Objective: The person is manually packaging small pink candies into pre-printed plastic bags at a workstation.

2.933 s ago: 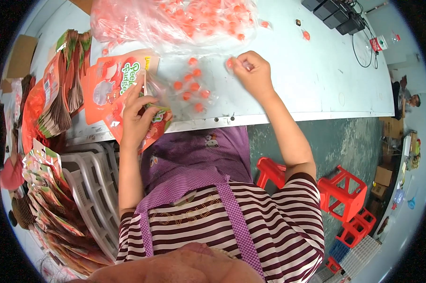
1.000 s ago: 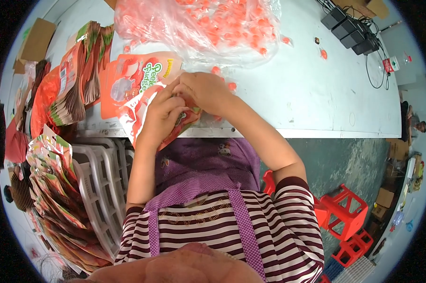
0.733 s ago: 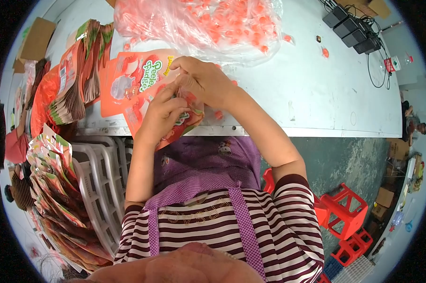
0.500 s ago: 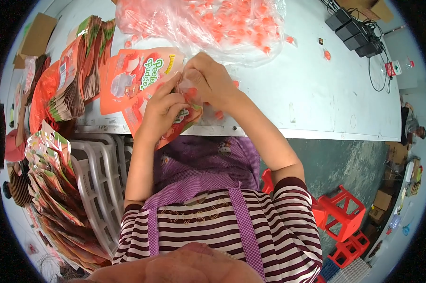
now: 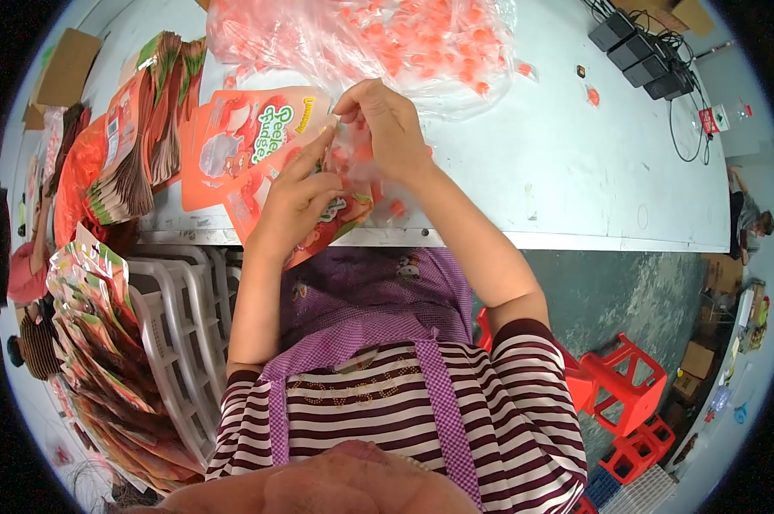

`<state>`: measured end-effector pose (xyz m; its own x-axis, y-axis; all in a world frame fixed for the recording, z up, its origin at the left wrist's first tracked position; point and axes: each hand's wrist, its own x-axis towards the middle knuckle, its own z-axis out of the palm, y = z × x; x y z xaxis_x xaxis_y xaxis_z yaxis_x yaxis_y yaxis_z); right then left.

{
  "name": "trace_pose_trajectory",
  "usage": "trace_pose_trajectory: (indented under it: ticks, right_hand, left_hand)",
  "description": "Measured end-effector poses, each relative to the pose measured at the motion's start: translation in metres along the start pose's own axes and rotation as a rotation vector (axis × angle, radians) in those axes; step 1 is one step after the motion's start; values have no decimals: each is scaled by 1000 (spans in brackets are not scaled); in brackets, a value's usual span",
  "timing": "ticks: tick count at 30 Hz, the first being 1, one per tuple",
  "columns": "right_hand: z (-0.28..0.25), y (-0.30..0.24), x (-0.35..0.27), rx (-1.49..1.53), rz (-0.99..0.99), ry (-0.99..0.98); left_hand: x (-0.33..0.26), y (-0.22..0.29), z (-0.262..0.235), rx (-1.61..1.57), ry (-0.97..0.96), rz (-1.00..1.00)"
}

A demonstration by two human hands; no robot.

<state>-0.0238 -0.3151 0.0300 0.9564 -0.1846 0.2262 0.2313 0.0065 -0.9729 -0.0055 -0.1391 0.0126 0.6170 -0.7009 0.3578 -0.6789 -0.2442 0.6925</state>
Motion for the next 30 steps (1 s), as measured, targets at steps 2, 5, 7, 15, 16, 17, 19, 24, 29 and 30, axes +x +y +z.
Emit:
trace_pose_trajectory:
  ticks: [2, 5, 7, 15, 16, 17, 19, 24, 29, 30]
  right_hand:
    - [4, 0, -4, 101, 110, 40]
    - [6, 9, -10, 332, 199, 95]
    - [6, 13, -12, 272, 183, 97]
    - [-1, 5, -14, 161, 193, -94]
    - [-1, 2, -15, 116, 220, -139]
    - [-2, 4, -18, 114, 220, -137]
    - [-3, 11, -24, 56, 188, -105]
    - [-5, 16, -28, -318, -122, -111]
    - [-23, 25, -24, -316, -224, -376]
    - [-26, 25, -23, -254, -296, -478]
  left_hand:
    - [0, 0, 0, -9, 13, -5]
    - [0, 1, 0, -18, 24, -10]
    - [-2, 1, -1, -26, 63, -27]
    - [0, -3, 0, 41, 58, 6]
    - [-1, -4, 0, 46, 61, 11]
    - [0, -4, 1, 44, 60, 14]
    - [1, -5, 4, 36, 67, 5]
    - [-1, -5, 2, 20, 109, -40]
    - [1, -3, -1, -12, 135, 24]
    - [2, 0, -2, -33, 138, 34]
